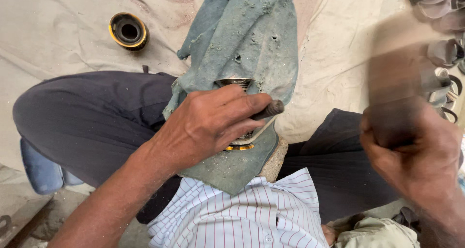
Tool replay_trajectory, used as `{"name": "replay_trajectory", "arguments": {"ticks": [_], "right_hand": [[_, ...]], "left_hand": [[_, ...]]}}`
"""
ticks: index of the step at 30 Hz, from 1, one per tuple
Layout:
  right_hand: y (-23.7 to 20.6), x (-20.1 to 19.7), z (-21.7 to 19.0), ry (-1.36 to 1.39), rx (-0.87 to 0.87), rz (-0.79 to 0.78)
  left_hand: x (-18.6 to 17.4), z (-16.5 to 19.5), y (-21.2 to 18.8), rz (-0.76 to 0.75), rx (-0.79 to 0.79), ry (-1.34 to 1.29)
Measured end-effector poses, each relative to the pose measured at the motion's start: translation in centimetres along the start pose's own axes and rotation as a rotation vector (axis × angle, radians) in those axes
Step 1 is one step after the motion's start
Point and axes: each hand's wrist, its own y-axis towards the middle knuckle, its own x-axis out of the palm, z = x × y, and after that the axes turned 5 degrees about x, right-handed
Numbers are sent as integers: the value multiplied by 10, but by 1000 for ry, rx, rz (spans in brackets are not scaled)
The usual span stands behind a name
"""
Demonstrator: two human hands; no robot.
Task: The person sits cross-legged on the floor holding a small brass vase on a cloth pad, positions a punch against the vase surface, and repeatedly strikes the punch with a wooden mallet, rotating the vase to work the decorated surface.
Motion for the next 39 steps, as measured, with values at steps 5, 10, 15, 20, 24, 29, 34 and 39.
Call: {"name": "replay_trajectory", "arguments": {"ticks": [5, 10, 15, 20, 24, 29, 34, 39], "right_hand": [[-8, 3, 2, 5, 45, 55], [-17, 0, 7, -350, -5, 14], [-20, 3, 11, -438, 161, -56], [-19, 7, 10, -142, 145, 6], [-18, 7, 8, -212, 80, 84], [-17, 6, 5, -272, 78, 15], [-18, 10, 1, -207, -11, 75], [-22, 18, -1, 16, -31, 207]], "left_hand": [[-5, -1, 4, -23, 37, -20], [-7, -3, 6, -49, 49, -49], [-8, -4, 8, -88, 41, -51], [-12, -4, 11, -116, 57, -77], [-13, -7, 12, -144, 65, -113], [-14, -10, 11, -154, 87, -99], [-15, -12, 14, -161, 138, -94], [-19, -14, 17, -195, 125, -115]]}}
